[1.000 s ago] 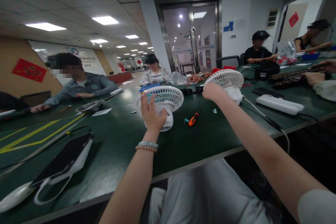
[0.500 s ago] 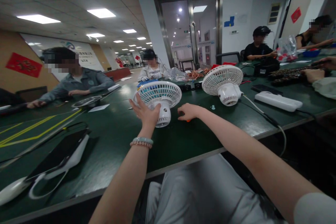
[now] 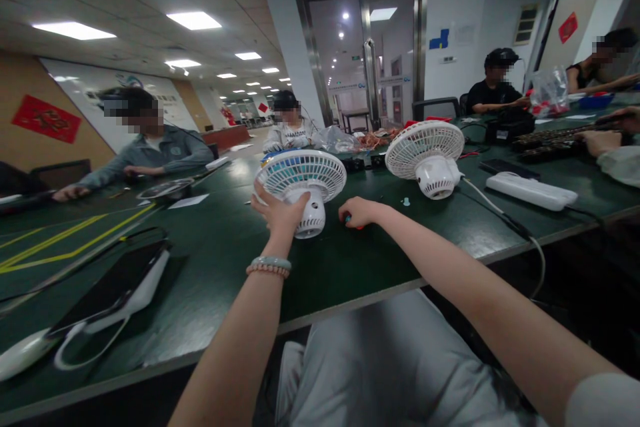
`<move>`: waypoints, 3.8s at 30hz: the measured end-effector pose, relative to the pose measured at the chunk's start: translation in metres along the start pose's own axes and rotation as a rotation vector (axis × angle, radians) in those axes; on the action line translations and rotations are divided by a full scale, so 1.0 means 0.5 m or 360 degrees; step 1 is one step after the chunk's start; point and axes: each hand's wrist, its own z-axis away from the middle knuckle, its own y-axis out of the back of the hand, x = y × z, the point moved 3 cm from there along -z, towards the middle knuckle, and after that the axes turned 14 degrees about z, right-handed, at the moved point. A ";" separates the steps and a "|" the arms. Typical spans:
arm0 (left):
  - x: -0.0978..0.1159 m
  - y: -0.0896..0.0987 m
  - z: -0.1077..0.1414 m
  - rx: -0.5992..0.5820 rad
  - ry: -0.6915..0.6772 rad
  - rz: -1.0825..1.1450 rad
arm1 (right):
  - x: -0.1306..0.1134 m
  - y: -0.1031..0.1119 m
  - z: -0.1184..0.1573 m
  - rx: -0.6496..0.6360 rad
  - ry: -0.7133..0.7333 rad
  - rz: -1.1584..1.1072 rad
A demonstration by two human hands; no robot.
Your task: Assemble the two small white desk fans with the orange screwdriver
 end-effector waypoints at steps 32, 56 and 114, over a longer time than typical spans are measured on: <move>-0.001 -0.005 -0.007 0.0005 0.0120 0.0053 | 0.015 0.003 -0.008 0.0591 -0.0206 -0.0080; -0.019 0.002 0.014 -0.0084 0.0472 0.0017 | -0.074 0.022 0.000 0.1265 -0.0188 -0.0548; 0.057 0.007 0.076 -0.0856 -0.1099 -0.0312 | -0.075 0.014 0.003 0.1411 -0.0276 -0.0742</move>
